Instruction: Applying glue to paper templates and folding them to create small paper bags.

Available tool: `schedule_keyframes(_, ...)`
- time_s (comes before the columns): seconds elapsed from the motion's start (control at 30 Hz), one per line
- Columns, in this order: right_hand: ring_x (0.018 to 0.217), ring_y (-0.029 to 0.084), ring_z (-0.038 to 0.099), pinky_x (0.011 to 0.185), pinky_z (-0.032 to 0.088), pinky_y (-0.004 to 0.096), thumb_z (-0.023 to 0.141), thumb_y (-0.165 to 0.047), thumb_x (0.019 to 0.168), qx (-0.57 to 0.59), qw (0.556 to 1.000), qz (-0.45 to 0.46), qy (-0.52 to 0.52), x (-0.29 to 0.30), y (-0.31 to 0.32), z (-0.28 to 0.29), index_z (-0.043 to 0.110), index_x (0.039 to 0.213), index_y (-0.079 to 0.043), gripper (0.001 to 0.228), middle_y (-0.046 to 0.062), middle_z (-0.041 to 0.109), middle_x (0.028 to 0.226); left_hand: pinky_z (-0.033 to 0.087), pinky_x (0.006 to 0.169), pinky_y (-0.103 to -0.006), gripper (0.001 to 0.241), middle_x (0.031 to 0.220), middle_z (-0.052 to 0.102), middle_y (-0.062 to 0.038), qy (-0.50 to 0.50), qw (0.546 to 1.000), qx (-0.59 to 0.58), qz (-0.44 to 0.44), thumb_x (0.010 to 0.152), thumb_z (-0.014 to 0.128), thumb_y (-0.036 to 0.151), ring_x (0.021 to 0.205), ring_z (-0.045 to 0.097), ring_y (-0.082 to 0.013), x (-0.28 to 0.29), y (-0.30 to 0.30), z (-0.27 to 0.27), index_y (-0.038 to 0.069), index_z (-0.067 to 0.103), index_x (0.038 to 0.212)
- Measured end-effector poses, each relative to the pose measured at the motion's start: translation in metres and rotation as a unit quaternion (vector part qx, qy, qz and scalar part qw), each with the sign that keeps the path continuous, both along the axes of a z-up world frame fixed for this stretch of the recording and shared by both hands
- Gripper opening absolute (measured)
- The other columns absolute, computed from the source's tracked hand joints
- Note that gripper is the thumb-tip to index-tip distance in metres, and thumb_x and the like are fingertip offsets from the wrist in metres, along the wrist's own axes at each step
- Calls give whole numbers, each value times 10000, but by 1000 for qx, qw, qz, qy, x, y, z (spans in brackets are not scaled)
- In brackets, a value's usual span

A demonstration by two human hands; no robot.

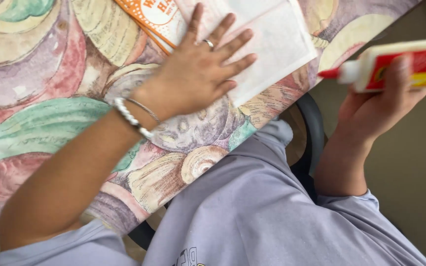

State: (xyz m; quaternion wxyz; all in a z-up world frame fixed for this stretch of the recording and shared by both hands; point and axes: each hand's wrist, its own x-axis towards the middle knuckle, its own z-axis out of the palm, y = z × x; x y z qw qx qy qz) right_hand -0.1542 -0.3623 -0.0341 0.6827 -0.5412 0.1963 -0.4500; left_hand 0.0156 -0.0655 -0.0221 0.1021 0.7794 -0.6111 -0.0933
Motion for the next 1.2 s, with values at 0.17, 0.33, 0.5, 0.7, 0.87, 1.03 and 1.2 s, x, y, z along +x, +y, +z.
schedule_keyframes(0.17, 859, 300, 694, 760, 632, 419, 881, -182, 876, -227, 971, 39, 72, -6, 70, -10, 617, 1088, 29, 399, 201, 682, 995, -24, 1203, -731, 565, 1709, 310, -162, -22, 995, -72, 68, 1124, 352, 463, 1567, 177, -475, -18, -7, -8, 203, 449, 1617)
schedule_keyframes(0.33, 974, 271, 576, 813, 613, 462, 872, 79, 854, -289, 951, 64, 88, -29, 75, -68, 246, 1295, -109, 788, 233, 470, 1194, -8, 1186, -758, 673, 1700, 299, -174, -7, 993, -90, 77, 1068, 426, 569, 1554, 156, -479, -23, -6, -6, 169, 472, 1607)
schedule_keyframes(0.5, 1055, 433, 597, 869, 606, 617, 788, 205, 883, -298, 949, 94, 27, -8, 65, -52, 222, 1304, -162, 795, 375, 485, 1264, 8, 1169, -782, 689, 1685, 346, -185, -10, 989, -121, 86, 1038, 525, 567, 1542, 151, -483, -24, -5, -10, 160, 517, 1594)
schedule_keyframes(0.7, 1406, 528, 438, 1065, 564, 723, 752, 278, 966, -300, 951, 55, -47, 1, 35, -59, 304, 1275, -79, 651, 386, 428, 1375, 7, 1168, -785, 676, 1691, 333, -179, -9, 989, -120, 91, 1045, 520, 567, 1546, 136, -471, -25, -5, -12, 172, 522, 1593)
schedule_keyframes(0.87, 990, 475, 590, 854, 594, 652, 733, 211, 878, -351, 924, 150, 36, -20, 91, -42, 177, 1365, -224, 857, 412, 461, 1211, 24, 1151, -799, 689, 1673, 345, -185, 10, 986, -139, 89, 1007, 598, 540, 1529, 142, -468, -24, -5, -10, 138, 563, 1565)
schedule_keyframes(1.03, 1044, 500, 581, 864, 604, 694, 749, 281, 910, -332, 939, 88, -9, -8, 46, -60, 236, 1387, -221, 862, 390, 478, 1252, 32, 1141, -810, 674, 1670, 356, -188, 10, 986, -142, 87, 1027, 595, 513, 1529, 149, -461, -24, -5, -11, 126, 552, 1577)
schedule_keyframes(1.2, 1039, 440, 636, 881, 656, 615, 901, 203, 917, -321, 946, -37, -26, 12, -9, -61, 368, 1223, -10, 650, 296, 541, 1184, 5, 1159, -799, 666, 1691, 325, -173, 11, 987, -132, 91, 1040, 572, 523, 1542, 116, -459, -25, -5, -10, 149, 539, 1590)
